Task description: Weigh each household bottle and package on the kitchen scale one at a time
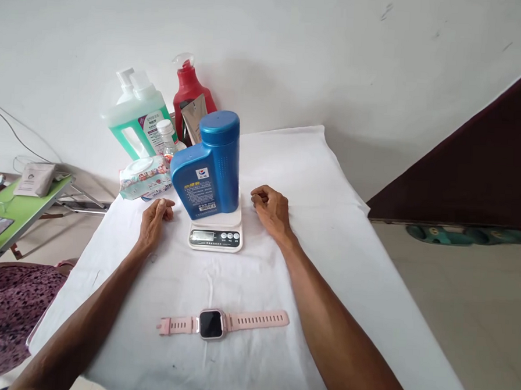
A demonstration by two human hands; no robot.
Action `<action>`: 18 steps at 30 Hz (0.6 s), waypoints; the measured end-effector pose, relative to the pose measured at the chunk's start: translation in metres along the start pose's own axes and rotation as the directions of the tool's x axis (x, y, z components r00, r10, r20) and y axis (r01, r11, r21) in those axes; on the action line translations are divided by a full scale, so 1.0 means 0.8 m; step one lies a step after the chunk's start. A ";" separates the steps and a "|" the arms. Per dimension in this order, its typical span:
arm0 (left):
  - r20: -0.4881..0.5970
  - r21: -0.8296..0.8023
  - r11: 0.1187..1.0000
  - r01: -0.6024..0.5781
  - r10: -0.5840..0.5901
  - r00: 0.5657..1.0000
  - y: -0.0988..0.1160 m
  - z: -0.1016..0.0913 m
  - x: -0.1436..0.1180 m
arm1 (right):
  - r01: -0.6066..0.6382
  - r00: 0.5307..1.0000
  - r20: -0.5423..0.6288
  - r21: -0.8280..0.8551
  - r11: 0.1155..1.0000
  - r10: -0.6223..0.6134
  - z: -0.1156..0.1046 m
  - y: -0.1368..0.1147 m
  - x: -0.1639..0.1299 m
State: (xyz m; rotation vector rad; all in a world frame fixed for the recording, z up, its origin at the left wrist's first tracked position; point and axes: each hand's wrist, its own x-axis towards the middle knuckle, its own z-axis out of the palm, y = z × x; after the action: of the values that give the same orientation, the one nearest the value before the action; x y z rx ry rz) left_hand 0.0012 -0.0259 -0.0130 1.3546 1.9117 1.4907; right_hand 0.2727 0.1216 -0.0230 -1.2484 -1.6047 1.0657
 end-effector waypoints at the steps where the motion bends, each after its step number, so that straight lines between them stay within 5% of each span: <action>1: 0.014 0.014 1.000 0.001 -0.001 1.000 -0.002 -0.001 0.001 | 0.003 1.000 -0.003 -0.007 1.000 -0.003 0.000 0.001 0.000; 18: 0.098 0.128 0.991 0.024 -0.037 0.995 0.006 -0.001 0.001 | 0.016 1.000 -0.002 -0.030 0.999 -0.016 0.002 0.009 0.001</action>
State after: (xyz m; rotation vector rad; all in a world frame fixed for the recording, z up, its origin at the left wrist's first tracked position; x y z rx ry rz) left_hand 0.0027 -0.0257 -0.0085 1.4197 1.9835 1.2810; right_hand 0.2730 0.1229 -0.0303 -1.2543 -1.6320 1.0336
